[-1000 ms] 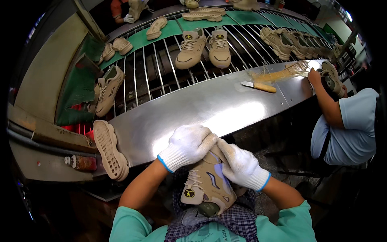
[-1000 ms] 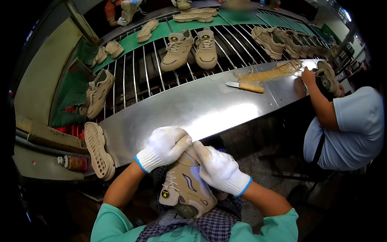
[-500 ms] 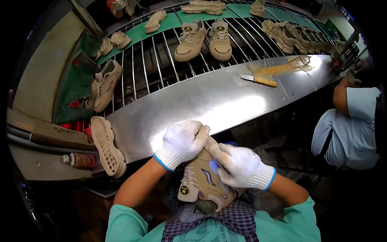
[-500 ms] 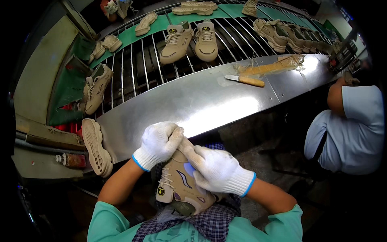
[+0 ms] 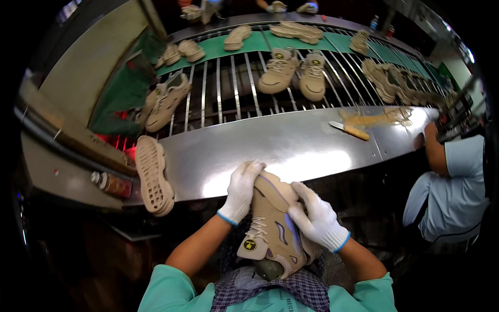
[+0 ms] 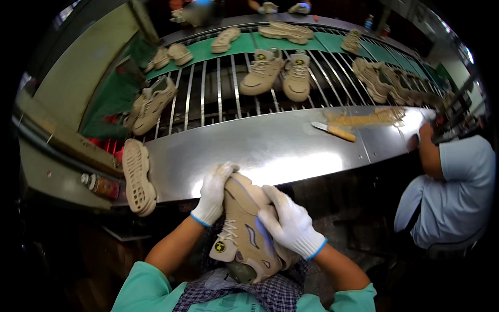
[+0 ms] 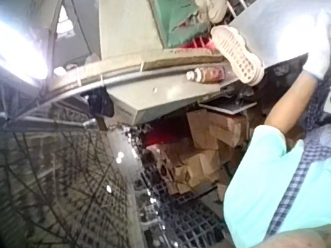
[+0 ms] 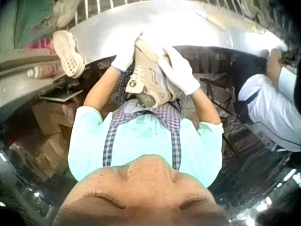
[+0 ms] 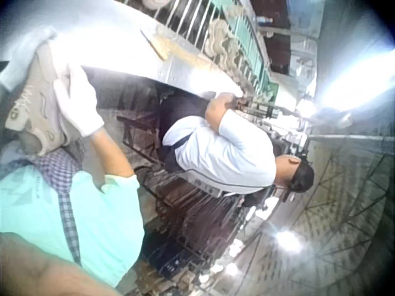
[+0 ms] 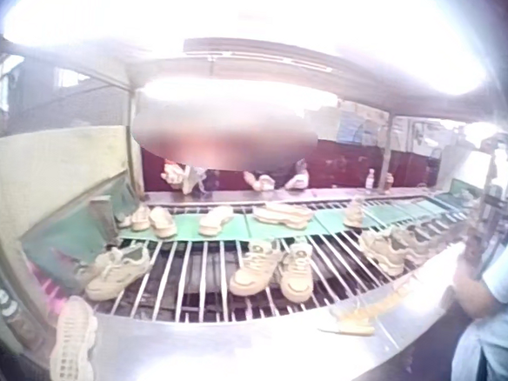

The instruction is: The person picks up shoe outsoles and uppers from a conveyor belt and joins them together by hand, pressing along the edges to secure the bond.

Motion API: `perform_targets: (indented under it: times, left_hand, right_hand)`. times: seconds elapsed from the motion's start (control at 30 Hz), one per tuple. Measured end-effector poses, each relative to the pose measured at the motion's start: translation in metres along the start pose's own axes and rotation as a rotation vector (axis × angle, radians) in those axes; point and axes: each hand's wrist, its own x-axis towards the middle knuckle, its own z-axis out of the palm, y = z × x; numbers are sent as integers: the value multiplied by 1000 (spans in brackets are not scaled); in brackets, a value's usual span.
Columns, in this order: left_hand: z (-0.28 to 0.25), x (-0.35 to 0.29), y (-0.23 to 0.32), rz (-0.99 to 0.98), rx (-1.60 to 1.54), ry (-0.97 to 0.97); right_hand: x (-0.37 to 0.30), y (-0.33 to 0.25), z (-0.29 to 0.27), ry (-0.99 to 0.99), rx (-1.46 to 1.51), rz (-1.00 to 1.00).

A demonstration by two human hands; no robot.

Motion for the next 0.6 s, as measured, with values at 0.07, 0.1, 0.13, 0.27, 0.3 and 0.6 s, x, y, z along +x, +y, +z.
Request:
perform_targets:
  times: [0.07, 0.1, 0.13, 0.27, 0.3, 0.6]
  left_hand:
    - [6, -5, 12, -112, -49, -5]
    - [5, -4, 17, -161, -74, -12]
    - [-1, -5, 20, -149, -29, -22]
    - [6, -13, 41, -10, -119, -56]
    - [7, -16, 45, 10, -145, -47]
    - [-6, -29, 59, -36, -586, -149]
  right_hand:
    - [20, -6, 8, -91, -52, 176]
    - [30, -11, 8, -142, -105, 164]
    - [41, -21, 4, -224, -157, 187]
    - [84, -34, -20, -376, -360, -172]
    - [101, -49, -32, -418, -313, -201]
    - [77, -74, -37, -345, -149, -62]
